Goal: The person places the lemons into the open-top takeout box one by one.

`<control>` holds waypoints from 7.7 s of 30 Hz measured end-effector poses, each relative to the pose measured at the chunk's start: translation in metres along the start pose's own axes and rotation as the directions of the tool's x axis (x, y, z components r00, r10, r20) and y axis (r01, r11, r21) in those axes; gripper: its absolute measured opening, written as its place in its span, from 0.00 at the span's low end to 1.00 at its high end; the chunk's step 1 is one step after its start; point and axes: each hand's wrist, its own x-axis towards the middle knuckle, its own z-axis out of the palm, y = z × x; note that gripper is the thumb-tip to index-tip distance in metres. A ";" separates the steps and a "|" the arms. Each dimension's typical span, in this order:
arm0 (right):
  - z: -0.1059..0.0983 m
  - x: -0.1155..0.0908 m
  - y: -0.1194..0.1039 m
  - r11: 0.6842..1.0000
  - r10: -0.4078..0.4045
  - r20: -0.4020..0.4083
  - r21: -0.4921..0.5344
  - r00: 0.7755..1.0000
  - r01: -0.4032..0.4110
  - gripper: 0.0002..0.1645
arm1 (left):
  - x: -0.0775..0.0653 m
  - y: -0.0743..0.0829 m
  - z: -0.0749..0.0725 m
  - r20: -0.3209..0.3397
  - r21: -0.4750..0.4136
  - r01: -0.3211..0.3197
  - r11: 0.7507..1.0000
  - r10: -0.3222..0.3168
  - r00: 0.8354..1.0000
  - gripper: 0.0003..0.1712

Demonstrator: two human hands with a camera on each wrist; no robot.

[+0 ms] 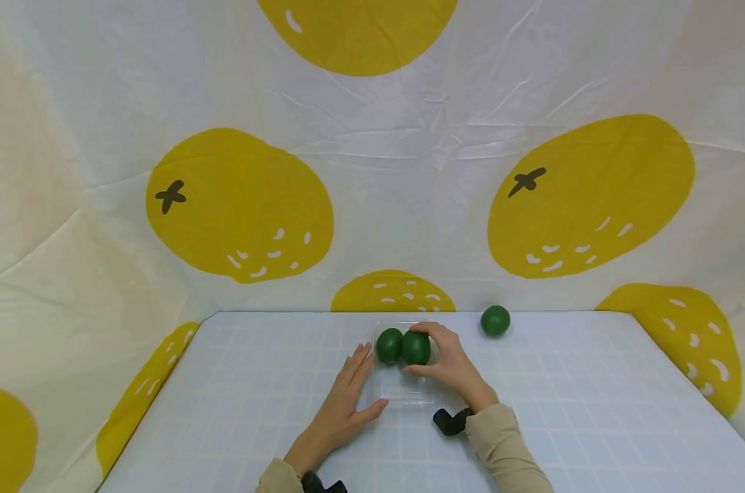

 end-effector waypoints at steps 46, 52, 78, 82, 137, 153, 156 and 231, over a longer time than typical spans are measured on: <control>-0.008 0.002 -0.025 0.960 0.250 0.189 -0.180 0.950 -0.216 0.41 | 0.001 0.002 -0.001 -0.002 0.007 -0.015 1.000 0.015 1.000 0.44; -0.010 0.002 -0.023 0.974 0.191 0.195 -0.157 0.962 -0.162 0.36 | 0.001 0.002 -0.001 -0.006 0.001 -0.022 1.000 0.022 1.000 0.44; -0.077 0.005 0.024 0.987 0.149 -0.081 -0.042 0.986 -0.153 0.22 | -0.002 -0.001 0.002 -0.014 0.001 -0.021 1.000 0.021 1.000 0.44; -0.083 -0.004 0.036 0.980 0.185 -0.182 -0.035 0.966 -0.194 0.24 | -0.002 -0.001 0.003 -0.013 -0.002 -0.024 1.000 0.024 1.000 0.44; -0.072 -0.051 0.077 0.881 0.451 -0.326 0.015 0.831 -0.472 0.32 | -0.001 0.000 0.002 -0.013 0.013 -0.030 0.999 0.030 0.999 0.45; -0.076 -0.038 0.064 0.909 0.402 -0.313 0.023 0.860 -0.416 0.31 | -0.001 -0.001 0.002 -0.015 0.009 -0.034 0.999 0.034 0.999 0.45; -0.077 -0.033 0.058 0.923 0.370 -0.319 0.020 0.873 -0.385 0.31 | 0.000 -0.001 0.003 -0.018 0.007 -0.040 0.999 0.040 0.999 0.45; 0.007 0.002 -0.038 0.979 -0.161 0.331 0.172 0.930 0.108 0.15 | 0.000 0.002 -0.002 -0.017 -0.017 -0.043 0.999 0.043 0.999 0.43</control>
